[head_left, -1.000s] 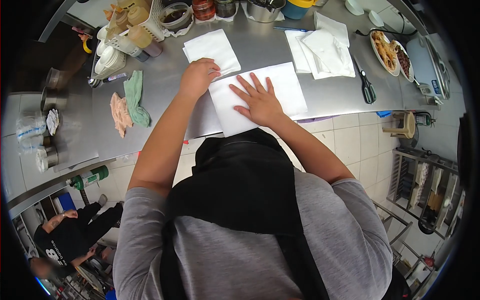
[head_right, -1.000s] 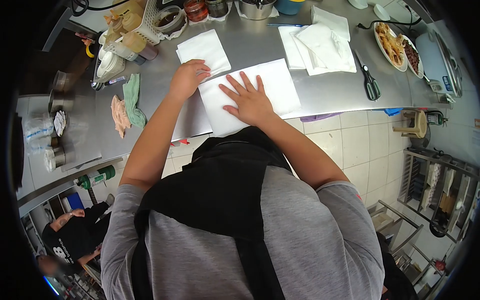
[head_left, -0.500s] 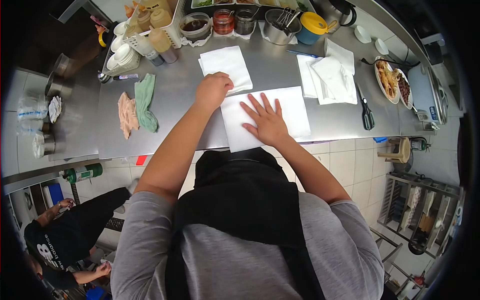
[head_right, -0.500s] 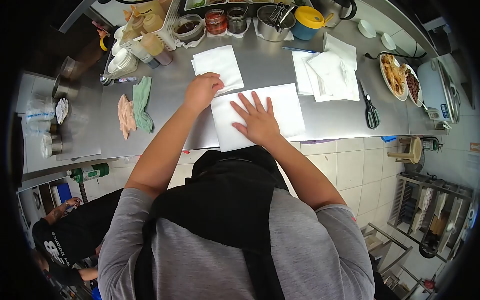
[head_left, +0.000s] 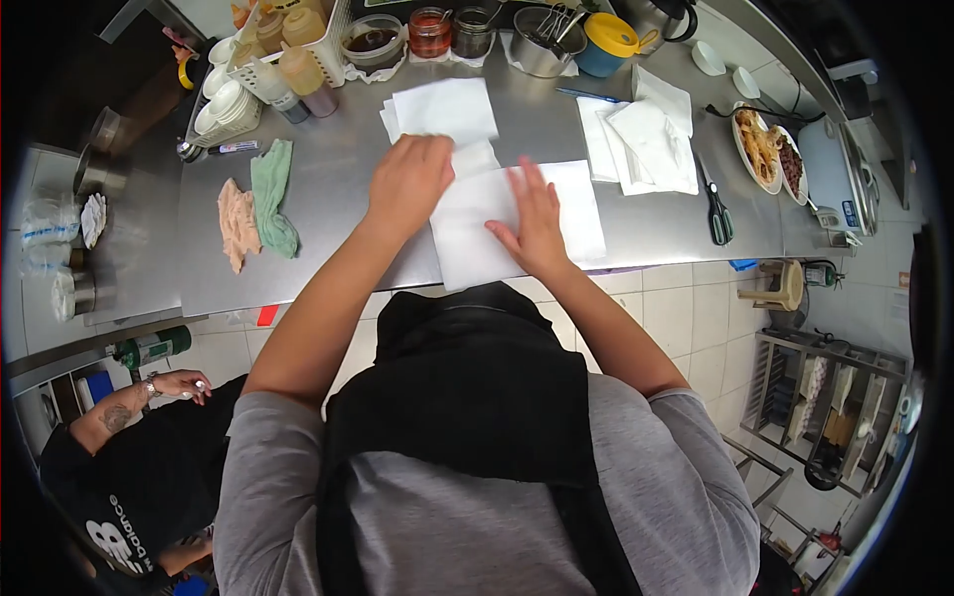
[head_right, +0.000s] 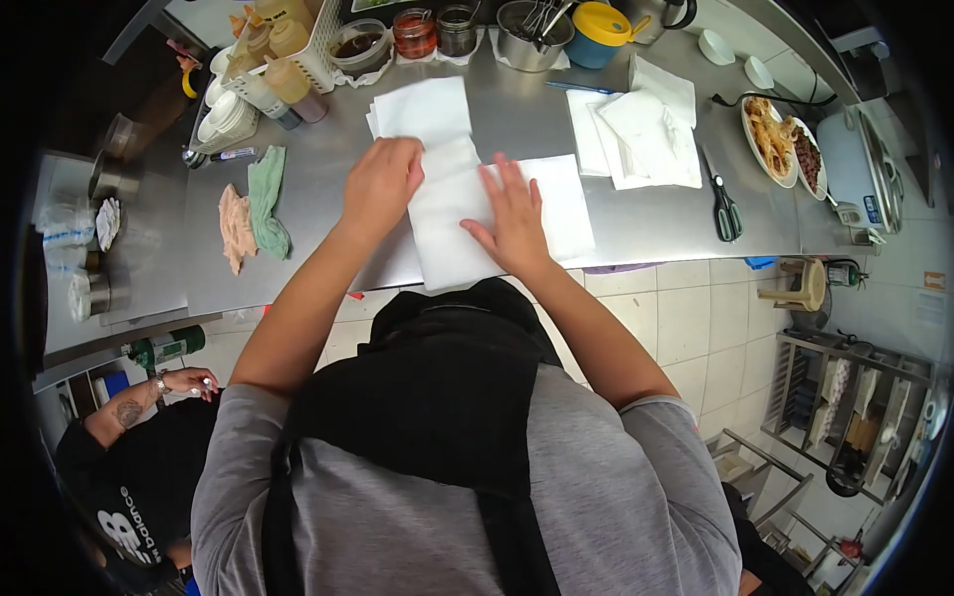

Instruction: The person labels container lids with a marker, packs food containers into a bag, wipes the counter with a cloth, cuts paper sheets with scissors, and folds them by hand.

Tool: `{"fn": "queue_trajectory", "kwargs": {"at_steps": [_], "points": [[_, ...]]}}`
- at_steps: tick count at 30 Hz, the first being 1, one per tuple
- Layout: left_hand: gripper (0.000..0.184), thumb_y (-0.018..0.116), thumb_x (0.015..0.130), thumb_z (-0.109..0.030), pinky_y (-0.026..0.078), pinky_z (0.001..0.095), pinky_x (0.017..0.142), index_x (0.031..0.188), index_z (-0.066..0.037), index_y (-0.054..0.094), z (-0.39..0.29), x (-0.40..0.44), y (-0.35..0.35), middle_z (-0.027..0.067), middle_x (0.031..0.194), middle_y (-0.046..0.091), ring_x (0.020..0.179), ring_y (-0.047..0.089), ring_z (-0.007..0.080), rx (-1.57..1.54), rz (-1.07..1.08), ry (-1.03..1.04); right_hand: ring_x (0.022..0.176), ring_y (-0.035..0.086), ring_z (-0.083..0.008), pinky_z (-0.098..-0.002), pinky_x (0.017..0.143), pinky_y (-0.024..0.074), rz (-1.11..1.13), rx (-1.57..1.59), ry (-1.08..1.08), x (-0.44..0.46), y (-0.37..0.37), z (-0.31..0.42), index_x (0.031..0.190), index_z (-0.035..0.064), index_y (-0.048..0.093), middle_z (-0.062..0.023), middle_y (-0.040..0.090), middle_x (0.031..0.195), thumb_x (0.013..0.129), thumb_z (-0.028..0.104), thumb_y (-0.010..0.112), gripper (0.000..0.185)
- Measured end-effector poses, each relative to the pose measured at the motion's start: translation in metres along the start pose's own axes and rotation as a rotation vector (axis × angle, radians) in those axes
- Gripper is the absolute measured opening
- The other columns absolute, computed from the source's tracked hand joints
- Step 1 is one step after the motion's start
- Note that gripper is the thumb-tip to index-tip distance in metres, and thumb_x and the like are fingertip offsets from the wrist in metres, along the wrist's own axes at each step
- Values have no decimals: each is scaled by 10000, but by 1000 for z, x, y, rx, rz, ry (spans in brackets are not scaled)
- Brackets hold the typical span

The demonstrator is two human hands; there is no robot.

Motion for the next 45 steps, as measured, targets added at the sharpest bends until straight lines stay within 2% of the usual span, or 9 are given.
{"fn": "queue_trajectory", "kwargs": {"at_steps": [4, 5, 8, 12, 18, 24, 33, 35, 45], "points": [[265, 684, 732, -68, 481, 442, 934, 960, -99, 555, -43, -16, -39, 44, 950, 637, 889, 625, 253, -95, 98, 384, 1408, 199, -430, -592, 1081, 233, -263, 146, -105, 34, -67, 36, 1418, 172, 389, -144, 178, 1554, 702, 276, 821, 843], [289, 690, 717, -66, 466, 456, 960, 968, -98, 550, -50, -19, -47, 48, 959, 638, 897, 626, 254, -177, 108, 418, 1395, 296, -355, -548, 1093, 245, -199, 9, -137, 42, -89, 54, 1232, 175, 569, -130, 369, 1477, 686, 163, 807, 596], [339, 686, 703, -44, 472, 447, 952, 1009, -87, 547, -64, -24, -70, 66, 980, 637, 892, 622, 273, -348, 29, 249, 1227, 525, -257, -499, 1096, 265, 243, -76, -336, 42, -129, 76, 996, 157, 641, -58, 628, 1193, 651, 46, 749, 378], [325, 660, 739, -4, 492, 397, 921, 1041, -65, 555, -74, -33, -75, 65, 984, 637, 882, 629, 230, -356, 168, 31, 816, 621, -137, -375, 959, 382, 198, 342, -80, 27, -192, 99, 907, 79, 602, 8, 642, 827, 668, -32, 651, 268], [323, 637, 836, -31, 499, 306, 846, 1150, -51, 565, -43, -46, -52, 72, 1023, 614, 910, 608, 169, -840, 462, -504, 844, 560, -70, -227, 728, 433, 190, 583, 507, 11, -175, 24, 926, 50, 596, -11, 604, 825, 834, 145, 653, 144], [557, 748, 803, -251, 446, 388, 949, 1273, -54, 525, -22, -59, -11, 155, 1205, 546, 1123, 525, 301, -316, 274, -219, 901, 590, -143, -282, 838, 467, 200, 586, 950, -13, -95, -79, 1125, -19, 598, -65, 650, 976, 869, 232, 634, 360], [354, 708, 834, -257, 470, 352, 868, 1072, -5, 632, -2, -37, 25, 98, 988, 626, 971, 588, 241, -539, 536, -348, 936, 637, -193, -319, 831, 510, 284, 925, 670, -4, -146, -45, 1172, -48, 577, -115, 657, 1057, 834, 124, 669, 391], [240, 670, 874, -208, 486, 293, 796, 982, 5, 639, -2, -51, 18, 50, 909, 642, 858, 609, 153, -1279, 536, -723, 868, 651, -176, -315, 762, 543, 143, 1086, 859, 1, -151, -48, 1147, -46, 584, -111, 662, 1024, 832, 113, 677, 365], [199, 658, 847, -187, 517, 302, 694, 902, 4, 665, 35, -93, 30, 87, 789, 684, 721, 649, 164, -588, 520, -815, 929, 649, -265, -332, 820, 505, 39, 213, 603, -5, -70, -95, 1189, -19, 537, -201, 663, 978, 834, 156, 716, 434]]}}
Point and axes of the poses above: each hand's wrist, its own x-axis towards the middle knuckle, its own y-axis out of the palm, z = x × y, the point moved 4 cm from there along x, towards the middle knuckle
